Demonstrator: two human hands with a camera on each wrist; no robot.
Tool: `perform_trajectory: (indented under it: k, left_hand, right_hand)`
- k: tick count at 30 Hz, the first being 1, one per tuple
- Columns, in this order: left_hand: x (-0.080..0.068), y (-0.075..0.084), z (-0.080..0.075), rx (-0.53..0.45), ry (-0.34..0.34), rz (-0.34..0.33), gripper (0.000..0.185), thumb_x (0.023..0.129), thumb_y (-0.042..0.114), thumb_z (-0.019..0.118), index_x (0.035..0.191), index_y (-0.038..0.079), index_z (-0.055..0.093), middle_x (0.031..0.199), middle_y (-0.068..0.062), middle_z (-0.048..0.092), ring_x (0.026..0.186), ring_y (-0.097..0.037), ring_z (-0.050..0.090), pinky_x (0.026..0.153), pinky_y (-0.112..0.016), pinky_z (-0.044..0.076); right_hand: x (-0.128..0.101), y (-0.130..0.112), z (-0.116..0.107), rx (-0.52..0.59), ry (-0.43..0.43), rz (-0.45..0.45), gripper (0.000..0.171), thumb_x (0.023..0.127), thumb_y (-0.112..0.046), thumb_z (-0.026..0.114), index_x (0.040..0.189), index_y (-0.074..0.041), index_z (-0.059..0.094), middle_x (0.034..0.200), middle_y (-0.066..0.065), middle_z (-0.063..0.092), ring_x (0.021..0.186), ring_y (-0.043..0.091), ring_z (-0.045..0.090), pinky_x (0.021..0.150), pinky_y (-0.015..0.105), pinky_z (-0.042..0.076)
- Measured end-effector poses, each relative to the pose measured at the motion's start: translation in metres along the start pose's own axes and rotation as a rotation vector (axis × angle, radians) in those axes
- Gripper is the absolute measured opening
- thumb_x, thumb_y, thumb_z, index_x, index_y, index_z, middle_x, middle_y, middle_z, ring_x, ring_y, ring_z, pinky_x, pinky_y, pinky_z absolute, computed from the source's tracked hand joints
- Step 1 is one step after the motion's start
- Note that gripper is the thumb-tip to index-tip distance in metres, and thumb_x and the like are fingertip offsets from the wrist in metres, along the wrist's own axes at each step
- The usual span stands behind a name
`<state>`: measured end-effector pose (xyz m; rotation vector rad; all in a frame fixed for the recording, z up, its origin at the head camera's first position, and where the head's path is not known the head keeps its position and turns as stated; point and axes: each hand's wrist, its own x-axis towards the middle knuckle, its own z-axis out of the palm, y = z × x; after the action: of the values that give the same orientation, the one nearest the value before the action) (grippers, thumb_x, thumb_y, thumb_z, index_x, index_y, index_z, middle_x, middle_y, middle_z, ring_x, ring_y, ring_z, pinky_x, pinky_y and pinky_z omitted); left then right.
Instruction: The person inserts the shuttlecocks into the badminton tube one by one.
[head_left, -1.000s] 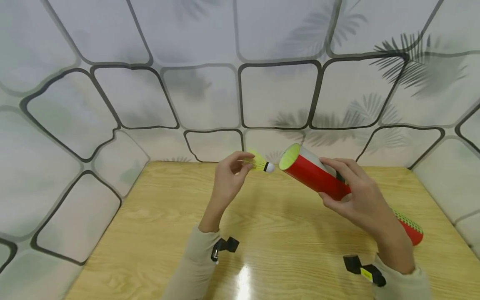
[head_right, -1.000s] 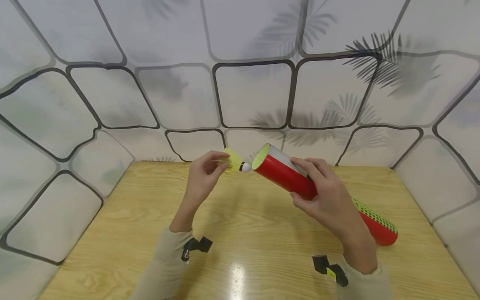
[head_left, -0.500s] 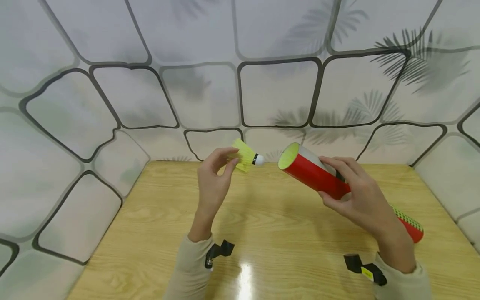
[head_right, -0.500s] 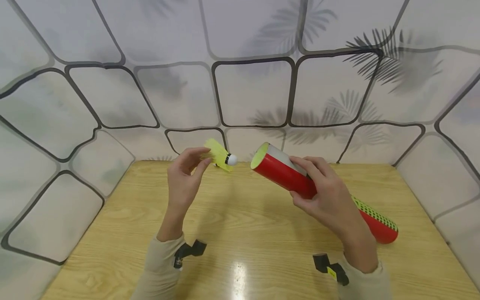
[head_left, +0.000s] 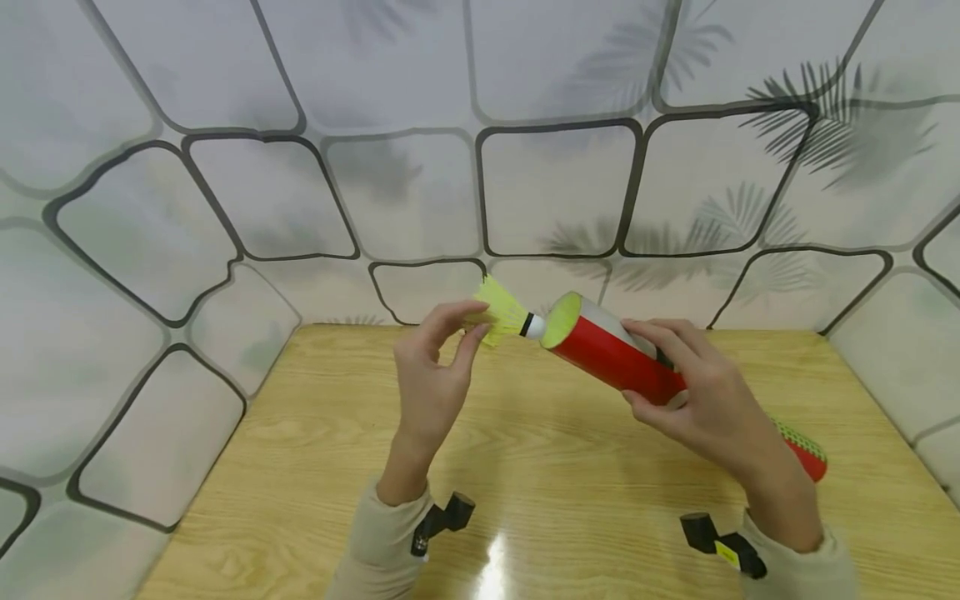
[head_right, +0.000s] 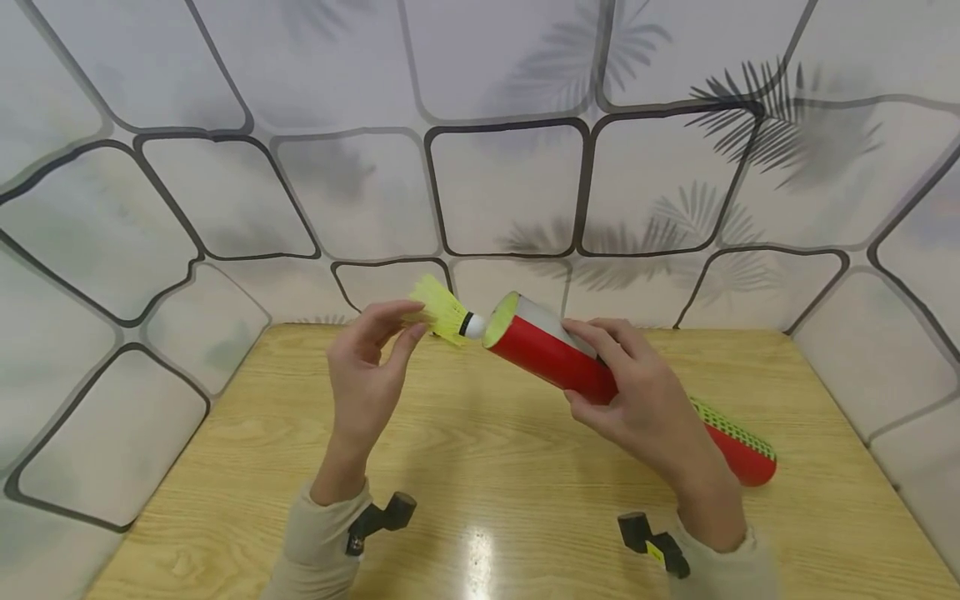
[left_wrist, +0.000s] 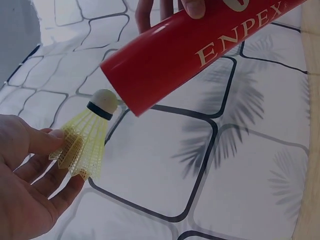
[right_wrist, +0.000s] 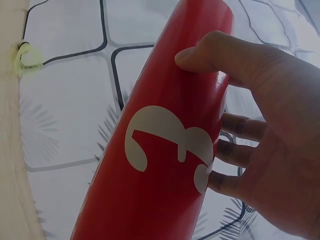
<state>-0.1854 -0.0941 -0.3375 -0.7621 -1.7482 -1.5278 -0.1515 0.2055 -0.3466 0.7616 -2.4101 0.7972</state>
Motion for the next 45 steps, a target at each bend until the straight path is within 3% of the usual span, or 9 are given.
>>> perform_trajectory:
  k: [4, 13, 25, 34, 45]
  left_hand:
    - [-0.003, -0.001, 0.006, 0.009, -0.012, 0.008, 0.021, 0.09, -0.01, 0.073, 0.111, -0.005, 0.071, 0.103, -0.016, 0.074, 0.096, -0.028, 0.073, 0.088, -0.035, 0.058]
    - [-0.007, -0.002, 0.016, 0.054, -0.08, 0.023, 0.02, 0.092, -0.009, 0.072, 0.11, -0.003, 0.071, 0.102, -0.012, 0.075, 0.094, -0.023, 0.073, 0.091, -0.034, 0.059]
    - [-0.012, -0.003, 0.027, 0.026, -0.169, 0.04, 0.019, 0.091, -0.009, 0.072, 0.109, -0.002, 0.073, 0.102, -0.012, 0.076, 0.097, -0.021, 0.074, 0.088, -0.031, 0.06]
    - [-0.018, -0.003, 0.037, 0.018, -0.214, 0.01, 0.018, 0.094, -0.007, 0.069, 0.111, -0.001, 0.072, 0.103, -0.012, 0.076, 0.098, -0.018, 0.074, 0.091, -0.03, 0.059]
    - [-0.02, -0.005, 0.037, -0.016, -0.308, -0.029, 0.019, 0.1, -0.003, 0.062, 0.118, 0.001, 0.066, 0.108, -0.014, 0.075, 0.1, -0.02, 0.074, 0.09, -0.03, 0.059]
  right_hand:
    - [0.0, -0.002, 0.004, -0.002, -0.016, -0.006, 0.081, 0.073, -0.003, 0.088, 0.146, -0.016, 0.055, 0.135, 0.005, 0.054, 0.104, 0.019, 0.059, 0.06, 0.027, 0.059]
    - [0.002, -0.005, 0.007, -0.027, -0.015, -0.026, 0.079, 0.075, -0.007, 0.087, 0.146, -0.017, 0.055, 0.134, 0.004, 0.055, 0.101, 0.018, 0.06, 0.06, 0.027, 0.058]
    - [0.003, -0.007, 0.009, -0.018, -0.031, -0.023, 0.078, 0.076, -0.007, 0.087, 0.146, -0.018, 0.055, 0.135, 0.005, 0.054, 0.104, 0.02, 0.06, 0.061, 0.027, 0.059]
    - [0.001, -0.007, 0.009, -0.037, -0.029, -0.007, 0.078, 0.074, -0.004, 0.088, 0.145, -0.017, 0.056, 0.134, 0.006, 0.055, 0.103, 0.023, 0.061, 0.058, 0.026, 0.058]
    - [0.001, -0.006, 0.01, -0.057, -0.028, -0.011, 0.079, 0.073, -0.005, 0.089, 0.144, -0.016, 0.056, 0.133, 0.006, 0.056, 0.104, 0.025, 0.062, 0.061, 0.029, 0.06]
